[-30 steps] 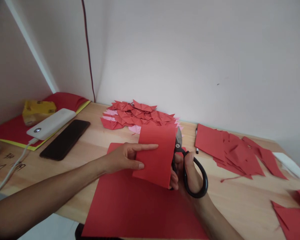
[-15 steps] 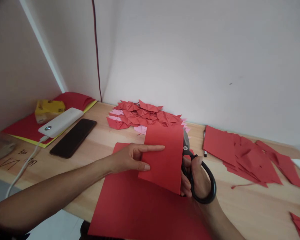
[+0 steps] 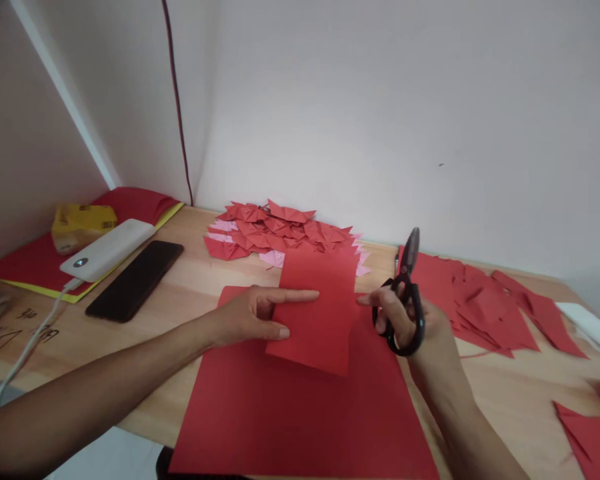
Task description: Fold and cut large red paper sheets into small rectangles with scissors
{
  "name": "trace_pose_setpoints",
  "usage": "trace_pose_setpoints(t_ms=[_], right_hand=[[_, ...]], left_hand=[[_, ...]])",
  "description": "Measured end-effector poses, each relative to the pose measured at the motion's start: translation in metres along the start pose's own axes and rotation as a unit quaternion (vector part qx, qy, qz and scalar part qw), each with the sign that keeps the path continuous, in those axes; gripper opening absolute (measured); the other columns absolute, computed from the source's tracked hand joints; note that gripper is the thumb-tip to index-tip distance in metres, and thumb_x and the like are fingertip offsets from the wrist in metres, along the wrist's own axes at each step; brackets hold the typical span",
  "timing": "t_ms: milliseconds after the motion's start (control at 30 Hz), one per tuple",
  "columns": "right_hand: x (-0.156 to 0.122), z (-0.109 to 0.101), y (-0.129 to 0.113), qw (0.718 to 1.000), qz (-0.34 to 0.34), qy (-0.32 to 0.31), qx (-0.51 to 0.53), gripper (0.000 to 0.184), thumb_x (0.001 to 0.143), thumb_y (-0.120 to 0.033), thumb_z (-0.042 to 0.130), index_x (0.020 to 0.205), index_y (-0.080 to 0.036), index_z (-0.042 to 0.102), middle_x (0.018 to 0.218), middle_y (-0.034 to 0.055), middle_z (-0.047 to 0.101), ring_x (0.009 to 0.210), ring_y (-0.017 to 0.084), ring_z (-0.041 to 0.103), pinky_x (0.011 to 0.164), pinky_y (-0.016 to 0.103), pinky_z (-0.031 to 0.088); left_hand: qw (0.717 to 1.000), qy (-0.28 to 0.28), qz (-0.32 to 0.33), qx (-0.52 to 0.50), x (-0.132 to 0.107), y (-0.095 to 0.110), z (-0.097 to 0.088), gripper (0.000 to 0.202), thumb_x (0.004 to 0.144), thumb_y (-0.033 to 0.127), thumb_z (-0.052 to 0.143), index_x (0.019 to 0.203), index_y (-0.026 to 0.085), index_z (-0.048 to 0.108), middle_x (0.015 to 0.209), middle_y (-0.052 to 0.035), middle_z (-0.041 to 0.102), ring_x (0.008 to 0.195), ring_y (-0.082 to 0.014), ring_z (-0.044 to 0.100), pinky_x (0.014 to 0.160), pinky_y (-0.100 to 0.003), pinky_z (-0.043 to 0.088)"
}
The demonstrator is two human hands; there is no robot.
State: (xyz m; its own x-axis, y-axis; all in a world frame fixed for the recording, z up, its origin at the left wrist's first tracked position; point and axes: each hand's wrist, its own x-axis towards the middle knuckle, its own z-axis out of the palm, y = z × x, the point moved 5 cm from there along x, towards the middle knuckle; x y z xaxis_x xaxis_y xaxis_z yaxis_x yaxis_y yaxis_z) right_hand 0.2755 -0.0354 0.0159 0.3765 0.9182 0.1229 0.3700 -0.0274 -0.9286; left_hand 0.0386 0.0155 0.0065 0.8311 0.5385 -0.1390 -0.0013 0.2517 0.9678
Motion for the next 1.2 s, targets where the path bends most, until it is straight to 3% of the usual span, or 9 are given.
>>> trace_pose_setpoints(t_ms=[100, 200, 367, 567, 700, 867, 1033, 1100, 1200], right_hand=[[-0.007, 0.006, -0.001, 0.995, 0.015, -0.019, -0.092, 0.038, 0.083, -0.057, 0.061, 0.072, -0.021, 0.064, 0.053, 0.0005, 0.057, 0.052, 0.016, 0.055, 0.048, 0.027, 0.04], [-0.014, 0.019, -0.002, 0.994, 0.033, -0.066, -0.082, 0.035, 0.079, -0.056, 0.064, 0.071, -0.022, 0.06, 0.049, -0.001, 0.056, 0.045, 0.015, 0.052, 0.044, 0.027, 0.039], [-0.019, 0.032, -0.004, 0.99, 0.066, -0.101, -0.068, 0.035, 0.074, -0.054, 0.069, 0.068, -0.022, 0.057, 0.046, -0.0012, 0.057, 0.044, 0.016, 0.054, 0.044, 0.027, 0.043], [-0.023, 0.038, -0.006, 0.984, 0.07, -0.13, -0.097, 0.031, 0.074, -0.051, 0.067, 0.064, -0.022, 0.058, 0.044, -0.0005, 0.06, 0.041, 0.015, 0.052, 0.042, 0.025, 0.039], [-0.025, 0.039, -0.007, 0.987, 0.06, -0.124, -0.086, 0.031, 0.077, -0.049, 0.064, 0.063, -0.022, 0.058, 0.045, -0.001, 0.06, 0.042, 0.014, 0.051, 0.043, 0.025, 0.039], [-0.021, 0.038, -0.003, 0.989, 0.058, -0.116, -0.064, 0.029, 0.077, -0.047, 0.065, 0.064, -0.022, 0.059, 0.045, -0.0008, 0.059, 0.043, 0.015, 0.054, 0.044, 0.025, 0.041], [-0.016, 0.034, -0.006, 0.993, 0.04, -0.095, -0.061, 0.028, 0.079, -0.045, 0.065, 0.066, -0.021, 0.059, 0.046, -0.0012, 0.059, 0.045, 0.015, 0.055, 0.046, 0.025, 0.043], [-0.016, 0.034, -0.006, 0.992, 0.049, -0.097, -0.062, 0.027, 0.08, -0.044, 0.065, 0.067, -0.021, 0.059, 0.047, -0.0009, 0.059, 0.046, 0.015, 0.056, 0.047, 0.025, 0.044], [-0.018, 0.037, -0.005, 0.989, 0.059, -0.126, -0.043, 0.027, 0.083, -0.045, 0.063, 0.071, -0.02, 0.059, 0.049, -0.0008, 0.061, 0.047, 0.014, 0.056, 0.049, 0.025, 0.044]], left_hand=[[1.0, 0.003, 0.005, 0.018, 0.0, 0.002, -0.001, 0.062, 0.076, 0.029, 0.075, 0.135, 0.032, 0.057, 0.11, -0.0032, 0.072, 0.097, -0.0235, 0.067, 0.078, -0.03, 0.051], [1.0, 0.014, 0.016, 0.019, 0.0, 0.004, -0.003, 0.061, 0.075, 0.029, 0.076, 0.134, 0.03, 0.058, 0.11, -0.0041, 0.072, 0.097, -0.024, 0.067, 0.08, -0.032, 0.051], [0.998, 0.04, 0.041, 0.037, 0.003, 0.002, -0.006, 0.058, 0.079, 0.027, 0.072, 0.135, 0.027, 0.057, 0.127, -0.0064, 0.066, 0.109, -0.0263, 0.064, 0.088, -0.035, 0.051], [0.971, 0.129, 0.084, 0.183, 0.002, 0.004, -0.008, 0.05, 0.08, 0.016, 0.062, 0.13, 0.025, 0.062, 0.135, -0.0023, 0.061, 0.123, -0.0254, 0.056, 0.102, -0.034, 0.044], [0.962, 0.164, 0.079, 0.204, 0.0, 0.004, -0.007, 0.051, 0.08, 0.013, 0.058, 0.13, 0.026, 0.062, 0.133, -0.0025, 0.062, 0.121, -0.025, 0.056, 0.102, -0.035, 0.044], [0.971, 0.142, 0.143, 0.129, 0.003, 0.006, -0.006, 0.064, 0.078, 0.012, 0.065, 0.138, 0.031, 0.054, 0.147, -0.002, 0.05, 0.136, -0.0243, 0.043, 0.114, -0.036, 0.03], [0.971, 0.151, 0.147, -0.114, 0.007, 0.003, -0.009, 0.094, 0.074, 0.021, 0.077, 0.151, 0.036, 0.025, 0.149, -0.0105, 0.045, 0.129, -0.0262, 0.051, 0.103, -0.04, 0.043], [0.973, 0.138, 0.095, -0.158, 0.007, -0.002, -0.006, 0.078, 0.077, 0.027, 0.076, 0.146, 0.029, 0.039, 0.141, -0.0137, 0.053, 0.12, -0.0245, 0.057, 0.097, -0.036, 0.047], [0.983, 0.082, -0.004, -0.163, 0.006, -0.012, 0.003, 0.042, 0.081, 0.038, 0.072, 0.115, 0.015, 0.066, 0.114, -0.0154, 0.068, 0.094, -0.0206, 0.067, 0.076, -0.029, 0.052]])
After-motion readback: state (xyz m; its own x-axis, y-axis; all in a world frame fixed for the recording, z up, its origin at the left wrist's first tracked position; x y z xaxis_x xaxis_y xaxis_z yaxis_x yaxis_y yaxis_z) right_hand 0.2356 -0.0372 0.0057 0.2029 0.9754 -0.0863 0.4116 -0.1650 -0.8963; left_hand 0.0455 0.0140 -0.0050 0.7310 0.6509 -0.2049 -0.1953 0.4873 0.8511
